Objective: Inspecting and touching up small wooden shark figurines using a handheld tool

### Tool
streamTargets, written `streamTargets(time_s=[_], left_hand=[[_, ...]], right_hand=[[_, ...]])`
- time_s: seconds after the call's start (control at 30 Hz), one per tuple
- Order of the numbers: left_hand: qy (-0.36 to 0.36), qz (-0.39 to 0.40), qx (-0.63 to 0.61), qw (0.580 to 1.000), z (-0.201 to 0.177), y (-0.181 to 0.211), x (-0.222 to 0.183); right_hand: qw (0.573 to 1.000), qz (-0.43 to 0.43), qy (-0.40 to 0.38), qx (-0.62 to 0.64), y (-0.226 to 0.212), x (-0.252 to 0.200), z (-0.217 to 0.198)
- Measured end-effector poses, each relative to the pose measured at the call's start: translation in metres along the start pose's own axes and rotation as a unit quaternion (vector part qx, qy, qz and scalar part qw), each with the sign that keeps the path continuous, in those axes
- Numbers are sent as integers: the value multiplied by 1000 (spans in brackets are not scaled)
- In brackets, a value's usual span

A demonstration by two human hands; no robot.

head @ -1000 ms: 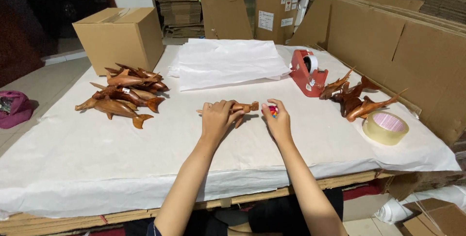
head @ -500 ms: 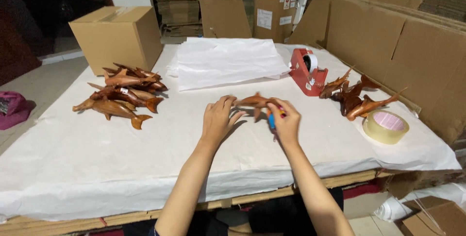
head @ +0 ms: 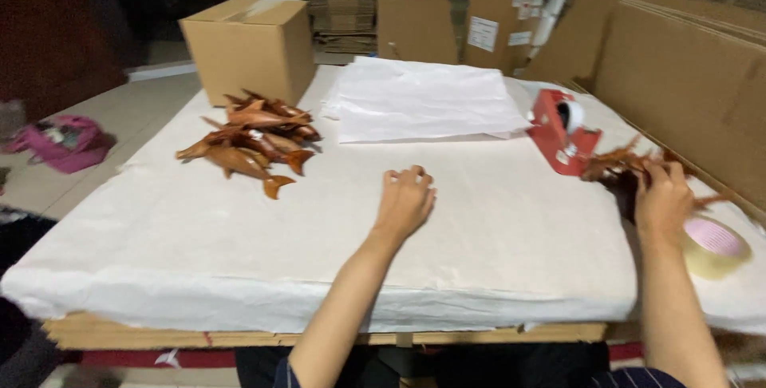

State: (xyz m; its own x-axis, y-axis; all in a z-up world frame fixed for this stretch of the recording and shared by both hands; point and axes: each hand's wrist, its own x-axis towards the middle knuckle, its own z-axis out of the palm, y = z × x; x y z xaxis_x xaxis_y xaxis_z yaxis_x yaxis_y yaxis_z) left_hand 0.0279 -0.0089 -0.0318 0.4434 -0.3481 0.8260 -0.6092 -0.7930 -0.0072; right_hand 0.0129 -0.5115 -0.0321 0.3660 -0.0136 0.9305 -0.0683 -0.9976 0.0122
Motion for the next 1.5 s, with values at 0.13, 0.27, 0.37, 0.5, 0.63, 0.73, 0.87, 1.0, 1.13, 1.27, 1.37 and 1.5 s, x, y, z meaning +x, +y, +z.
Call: streamTargets(time_s=[0.13, 0.27, 0.37, 0.5, 0.63, 0.73, 0.87, 1.0, 1.13, 1.27, 1.37, 1.5], left_hand=[[4, -7, 22, 1000, 6, -5, -5], [21, -40, 46, 998, 7, -12, -8], [26, -71, 31, 997, 9, -18, -7], [-1, -133, -37, 990, 3, -26, -7], [-42, -174, -105, 978, 0, -28, -13], [-18, -169, -108, 979, -1, -30, -11], [-36, -186, -110, 976, -3, -30, -9], [-24, -199, -115, 973, -2, -33, -11], [22, -181, -99, 978, -33, -33, 0], [70, -216, -78, 971, -81, -57, 13], [61, -275, -28, 959, -100, -119, 10], [-43, -479, 54, 875, -136, -196, -11]], right_hand=[[995, 8, -60, 78, 1, 8, 6], [991, 6, -118, -63, 13, 7, 18], [983, 5, -153, -97, 8, 6, 12], [975, 3, -201, -93, -14, -12, -3], [967, 37, -253, -8, -34, -25, -18], [970, 14, -238, -53, -25, -20, -5], [958, 59, -267, -89, -26, -19, 3], [963, 68, -258, -49, -47, -19, -9], [986, -50, -150, -48, -51, -29, -11], [978, -37, -192, -71, -53, -31, -10], [978, -39, -184, -92, -47, -34, 1], [977, -41, -187, -97, -49, -37, 0]])
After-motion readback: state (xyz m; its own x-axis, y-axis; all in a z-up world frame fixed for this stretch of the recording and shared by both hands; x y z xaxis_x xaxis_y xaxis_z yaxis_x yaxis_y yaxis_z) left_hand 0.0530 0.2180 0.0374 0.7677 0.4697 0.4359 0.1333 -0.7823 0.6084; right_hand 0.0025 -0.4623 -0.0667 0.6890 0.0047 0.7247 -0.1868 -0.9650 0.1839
